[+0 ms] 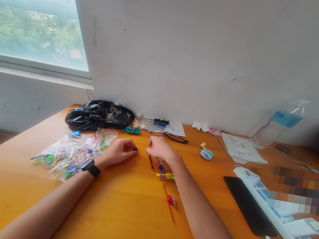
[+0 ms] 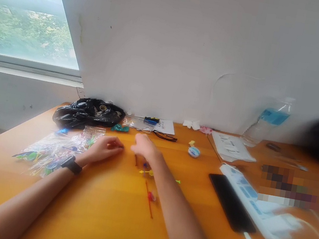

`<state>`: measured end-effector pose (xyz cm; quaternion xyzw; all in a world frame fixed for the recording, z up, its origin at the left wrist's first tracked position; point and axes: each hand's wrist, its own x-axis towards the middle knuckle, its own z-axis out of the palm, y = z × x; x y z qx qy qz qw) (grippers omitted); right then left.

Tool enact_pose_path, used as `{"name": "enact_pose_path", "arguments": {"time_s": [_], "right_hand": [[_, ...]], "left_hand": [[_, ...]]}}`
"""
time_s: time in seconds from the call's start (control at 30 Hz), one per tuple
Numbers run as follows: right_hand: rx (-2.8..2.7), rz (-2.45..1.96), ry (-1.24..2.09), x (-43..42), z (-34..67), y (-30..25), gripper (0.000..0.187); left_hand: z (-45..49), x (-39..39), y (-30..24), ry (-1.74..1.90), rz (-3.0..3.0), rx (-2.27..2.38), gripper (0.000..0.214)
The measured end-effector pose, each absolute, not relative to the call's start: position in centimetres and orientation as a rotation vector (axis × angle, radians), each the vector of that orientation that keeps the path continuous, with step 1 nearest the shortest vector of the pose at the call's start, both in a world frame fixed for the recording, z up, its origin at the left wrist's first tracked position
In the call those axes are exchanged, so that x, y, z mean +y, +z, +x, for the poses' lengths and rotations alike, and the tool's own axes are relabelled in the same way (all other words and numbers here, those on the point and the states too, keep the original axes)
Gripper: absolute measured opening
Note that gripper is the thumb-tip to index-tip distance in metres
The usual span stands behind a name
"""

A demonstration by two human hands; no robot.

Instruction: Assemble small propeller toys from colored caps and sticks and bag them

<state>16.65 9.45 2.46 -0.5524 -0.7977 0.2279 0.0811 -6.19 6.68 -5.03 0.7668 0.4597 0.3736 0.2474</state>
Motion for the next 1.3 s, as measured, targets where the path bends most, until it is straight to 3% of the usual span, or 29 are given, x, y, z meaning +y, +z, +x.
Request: {"name": "enact_pose_path", "arguments": {"time_s": [0.1, 0.5, 0.67, 0.8, 0.87, 1.07, 1.3], "right_hand": [[-2.493, -1.781, 0.611, 8.8, 17.5, 3.9, 0.011], [-2.529, -1.979, 0.610, 9.7, 20.0, 4.2, 0.013], [-2.381, -1.728, 0.704, 10.8, 20.6, 4.2, 0.006], [-1.986, -0.938, 1.347, 10.7, 17.8, 3.2, 0.012], [-1.769, -0.765, 1.513, 10.3, 16.1, 2.6, 0.016], [-1.788, -0.896, 1.233, 9.9, 14.3, 2.0, 0.010], [-1.842, -0.939, 1.416, 9.7, 15.0, 1.8, 0.014]], "left_hand": [[-6.2, 6.4, -5.1, 1.023, 2.241, 1.390, 0.015], [-4.2, 4.8, -3.4, 1.059, 2.380, 1.409, 0.024], [-3.9, 5.0, -2.9, 1.400, 2.219, 1.364, 0.020], [-3.2, 4.5, -1.8, 1.502, 2.029, 1.186, 0.026], [-2.9, 4.4, -1.5, 1.548, 1.944, 1.117, 0.026], [-3.7, 4.9, -1.5, 1.616, 1.895, 1.166, 0.026], [-4.3, 4.9, -1.4, 1.435, 1.900, 1.026, 0.028]]}}
